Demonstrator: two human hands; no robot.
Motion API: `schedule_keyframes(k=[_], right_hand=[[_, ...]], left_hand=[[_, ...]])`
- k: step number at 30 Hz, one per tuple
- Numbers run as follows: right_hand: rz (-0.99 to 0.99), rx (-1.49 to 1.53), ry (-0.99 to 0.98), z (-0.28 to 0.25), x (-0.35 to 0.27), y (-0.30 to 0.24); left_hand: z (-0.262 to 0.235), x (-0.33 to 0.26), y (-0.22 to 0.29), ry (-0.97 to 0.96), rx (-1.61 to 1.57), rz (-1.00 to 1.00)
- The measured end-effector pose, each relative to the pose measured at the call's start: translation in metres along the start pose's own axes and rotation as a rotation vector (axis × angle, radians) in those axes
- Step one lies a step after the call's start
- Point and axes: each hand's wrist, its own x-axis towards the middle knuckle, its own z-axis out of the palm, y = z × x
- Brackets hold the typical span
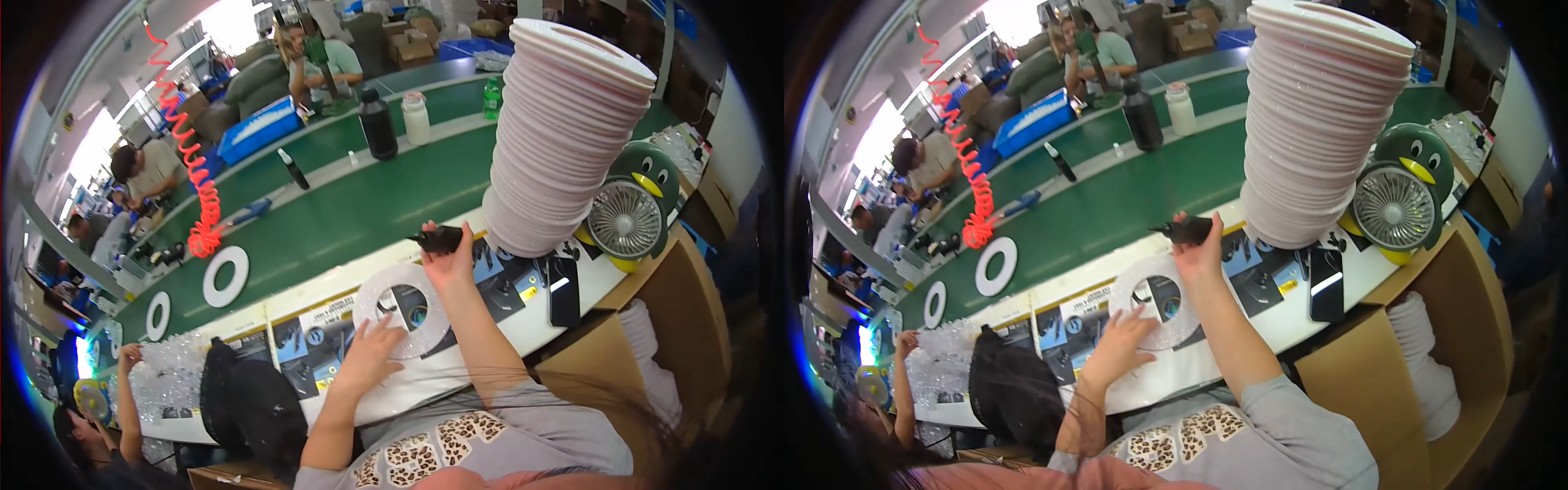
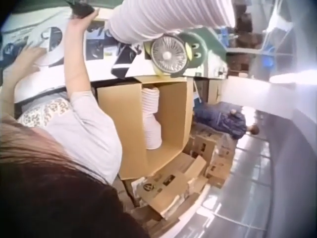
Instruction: Applying seals to rings and assembling various components of baby bottles at an industrial workbench.
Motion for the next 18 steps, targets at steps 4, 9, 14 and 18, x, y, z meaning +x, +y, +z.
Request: schedule_keyframes(k=[4, 9, 14, 18], right_hand=[[0.006, 0.030, 0.002, 0.003, -0.006, -0.002], [0.002, 0.074, 0.003, 0.016, -0.017, -0.008], [-0.053, 0.093, 0.001, 0.022, -0.018, -0.010], [-0.078, 0.104, 0.008, 0.025, -0.020, -0.019]], left_hand=[[0.009, 0.001, -0.003, 0.060, 0.036, 0.068], [-0.004, 0.010, 0.002, -0.059, 0.051, 0.008], [-0.034, 0.026, 0.001, 0.024, 0.141, -0.025], [-0.069, 0.059, -0.006, 0.120, 0.251, -0.096]])
